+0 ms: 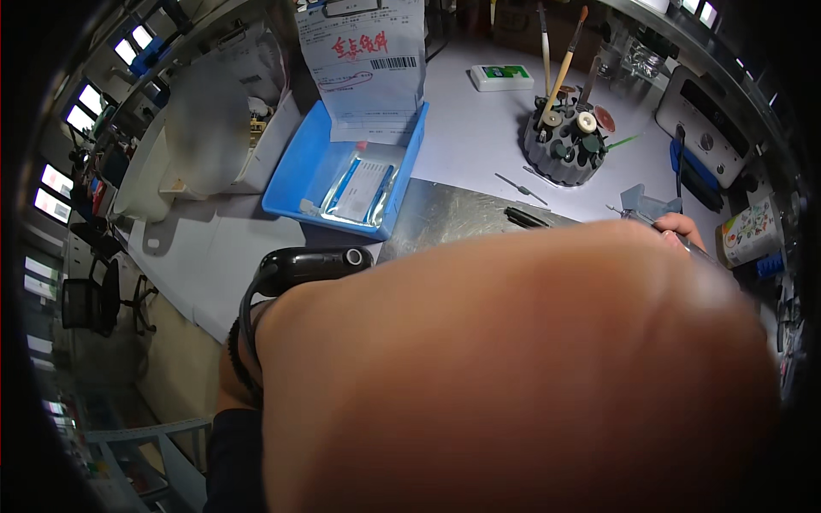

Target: Adjusting and assembling components of a dental mold using various tools.

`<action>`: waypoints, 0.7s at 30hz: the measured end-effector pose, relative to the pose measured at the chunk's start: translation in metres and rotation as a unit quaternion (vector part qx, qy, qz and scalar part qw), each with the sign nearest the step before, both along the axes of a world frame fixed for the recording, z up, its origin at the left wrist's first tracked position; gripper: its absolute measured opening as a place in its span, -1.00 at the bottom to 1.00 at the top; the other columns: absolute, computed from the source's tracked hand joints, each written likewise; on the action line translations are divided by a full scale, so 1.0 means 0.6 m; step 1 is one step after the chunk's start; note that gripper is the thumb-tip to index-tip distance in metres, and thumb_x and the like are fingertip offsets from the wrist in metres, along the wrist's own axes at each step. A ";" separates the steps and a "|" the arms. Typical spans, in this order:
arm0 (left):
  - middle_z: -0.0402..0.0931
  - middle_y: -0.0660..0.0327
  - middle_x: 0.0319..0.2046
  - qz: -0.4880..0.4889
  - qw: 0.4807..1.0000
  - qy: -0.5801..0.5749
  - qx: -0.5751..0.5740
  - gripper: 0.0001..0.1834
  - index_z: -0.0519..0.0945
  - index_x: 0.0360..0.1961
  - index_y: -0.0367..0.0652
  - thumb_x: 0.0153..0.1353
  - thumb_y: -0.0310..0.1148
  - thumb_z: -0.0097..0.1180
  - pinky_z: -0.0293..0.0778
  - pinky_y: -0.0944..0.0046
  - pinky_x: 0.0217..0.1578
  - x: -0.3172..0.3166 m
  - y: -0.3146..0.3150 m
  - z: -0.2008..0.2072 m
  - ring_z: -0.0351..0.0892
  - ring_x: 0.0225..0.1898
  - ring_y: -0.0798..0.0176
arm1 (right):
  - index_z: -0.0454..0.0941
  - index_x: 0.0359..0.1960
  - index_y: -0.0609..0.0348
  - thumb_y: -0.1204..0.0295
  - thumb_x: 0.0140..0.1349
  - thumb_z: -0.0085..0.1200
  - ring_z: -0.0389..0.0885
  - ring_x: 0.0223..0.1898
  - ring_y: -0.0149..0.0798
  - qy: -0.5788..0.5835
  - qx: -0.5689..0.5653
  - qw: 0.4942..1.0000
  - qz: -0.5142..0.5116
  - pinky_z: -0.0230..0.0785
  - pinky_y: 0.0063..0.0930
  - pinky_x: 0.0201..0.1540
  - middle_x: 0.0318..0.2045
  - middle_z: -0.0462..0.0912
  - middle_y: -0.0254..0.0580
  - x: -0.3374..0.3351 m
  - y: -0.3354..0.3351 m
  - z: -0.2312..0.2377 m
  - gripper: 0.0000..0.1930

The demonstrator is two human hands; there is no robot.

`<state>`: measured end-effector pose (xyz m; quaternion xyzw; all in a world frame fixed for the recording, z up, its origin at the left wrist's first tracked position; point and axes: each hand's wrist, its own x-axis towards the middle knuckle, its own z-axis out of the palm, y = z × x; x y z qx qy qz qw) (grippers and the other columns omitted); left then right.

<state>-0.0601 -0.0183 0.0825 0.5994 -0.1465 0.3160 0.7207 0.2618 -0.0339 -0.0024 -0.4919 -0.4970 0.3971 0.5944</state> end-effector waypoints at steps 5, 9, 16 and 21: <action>0.64 -0.08 -0.36 -0.002 0.999 0.042 0.019 -0.81 0.64 -0.37 -0.50 0.23 -0.50 0.26 0.50 0.26 -0.43 0.012 0.012 -0.004 0.63 -0.42 0.06 | 0.53 -0.02 0.21 0.28 0.39 0.14 0.29 -0.51 -0.57 0.054 -0.021 0.998 0.010 0.14 -0.62 -0.40 -0.54 0.40 -0.45 0.002 -0.015 0.001 -0.71; 0.65 -0.09 -0.36 -0.008 0.997 0.070 0.026 -0.82 0.64 -0.37 -0.51 0.21 -0.52 0.27 0.50 0.28 -0.47 -0.011 0.001 -0.013 0.64 -0.44 0.08 | 0.52 -0.01 0.22 0.29 0.39 0.15 0.30 -0.51 -0.56 0.062 -0.014 0.998 0.028 0.15 -0.62 -0.39 -0.53 0.41 -0.43 0.003 -0.010 0.000 -0.71; 0.66 -0.12 -0.35 -0.041 0.994 0.093 0.036 -0.83 0.65 -0.36 -0.53 0.19 -0.55 0.29 0.50 0.30 -0.54 -0.004 0.016 -0.027 0.64 -0.46 0.10 | 0.53 -0.01 0.25 0.31 0.39 0.15 0.30 -0.51 -0.55 0.051 -0.007 0.999 0.015 0.15 -0.62 -0.40 -0.54 0.41 -0.42 -0.008 -0.017 0.005 -0.71; 0.67 -0.13 -0.34 -0.095 0.988 0.107 0.050 -0.84 0.66 -0.36 -0.55 0.17 -0.57 0.30 0.50 0.32 -0.59 -0.009 0.059 -0.018 0.65 -0.48 0.12 | 0.54 -0.03 0.27 0.40 0.34 0.18 0.34 -0.53 -0.55 0.056 -0.004 0.998 0.021 0.16 -0.64 -0.42 -0.54 0.47 -0.42 -0.024 -0.014 0.019 -0.75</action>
